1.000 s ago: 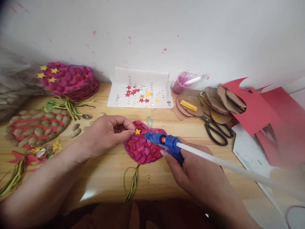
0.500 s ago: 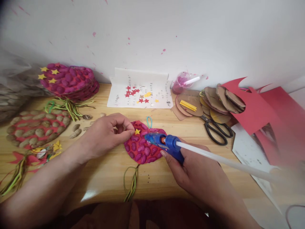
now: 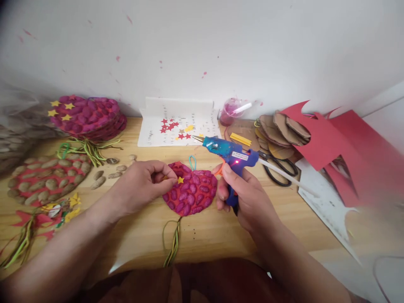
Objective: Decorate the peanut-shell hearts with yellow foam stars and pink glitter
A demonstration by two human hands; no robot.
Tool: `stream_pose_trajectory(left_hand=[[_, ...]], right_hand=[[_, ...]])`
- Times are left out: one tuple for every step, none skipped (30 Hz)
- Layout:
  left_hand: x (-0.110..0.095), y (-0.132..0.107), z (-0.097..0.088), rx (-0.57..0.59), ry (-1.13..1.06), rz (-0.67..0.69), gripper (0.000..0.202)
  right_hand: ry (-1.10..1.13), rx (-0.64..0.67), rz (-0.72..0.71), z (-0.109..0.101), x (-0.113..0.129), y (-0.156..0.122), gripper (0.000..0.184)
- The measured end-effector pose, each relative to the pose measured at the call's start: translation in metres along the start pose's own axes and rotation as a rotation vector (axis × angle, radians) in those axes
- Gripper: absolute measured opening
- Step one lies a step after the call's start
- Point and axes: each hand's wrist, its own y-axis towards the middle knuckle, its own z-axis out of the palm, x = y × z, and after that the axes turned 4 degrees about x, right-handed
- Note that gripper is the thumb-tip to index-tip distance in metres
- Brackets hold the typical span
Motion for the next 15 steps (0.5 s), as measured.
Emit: stream_pose_trajectory(left_hand=[[0.000,0.000,0.002,0.000,0.008,0.003,0.011],[0.000,0.001,0.003,-0.003,0.019,0.004,0.010],[-0.001,0.001,0.004,-0.006,0.031,0.006,0.010],[-0.001,0.001,0.005,-0.011,0.041,0.007,0.010],[-0.001,0.001,0.006,-0.017,0.049,0.006,0.010],[-0.001,0.002,0.006,-0.023,0.056,0.004,0.011],[0.000,0.002,0.007,-0.029,0.061,0.003,0.011],[0.000,0.002,0.008,-0.035,0.068,0.004,0.011],[0.000,0.003,0.008,-0.041,0.076,0.007,0.012],[0.000,0.003,0.009,-0.048,0.084,0.010,0.012],[0.000,0.003,0.010,-0.053,0.091,0.013,0.012],[0.000,0.004,0.010,-0.056,0.099,0.015,0.012],[0.000,0.004,0.011,-0.060,0.105,0.016,0.013],[-0.001,0.004,0.011,-0.063,0.111,0.015,0.013],[-0.002,0.005,0.012,-0.064,0.119,0.014,0.013]], right_hand=[[0.029,0.003,0.019,0.002,-0.003,0.003,0.042],[0.049,0.005,0.033,0.003,-0.005,0.006,0.042],[0.063,0.013,0.044,0.004,-0.006,0.008,0.043],[0.075,0.025,0.049,0.005,-0.008,0.009,0.043],[0.086,0.038,0.051,0.006,-0.009,0.010,0.043],[0.096,0.051,0.051,0.006,-0.009,0.010,0.042],[0.103,0.060,0.051,0.006,-0.010,0.010,0.042],[0.107,0.065,0.051,0.006,-0.011,0.010,0.041],[0.108,0.069,0.052,0.007,-0.011,0.011,0.041],[0.108,0.068,0.054,0.007,-0.011,0.011,0.041],[0.105,0.067,0.058,0.007,-0.012,0.011,0.041],[0.103,0.064,0.061,0.008,-0.012,0.012,0.041],[0.100,0.062,0.063,0.008,-0.013,0.012,0.040],[0.098,0.059,0.063,0.008,-0.013,0.012,0.040],[0.097,0.058,0.063,0.008,-0.013,0.013,0.040]])
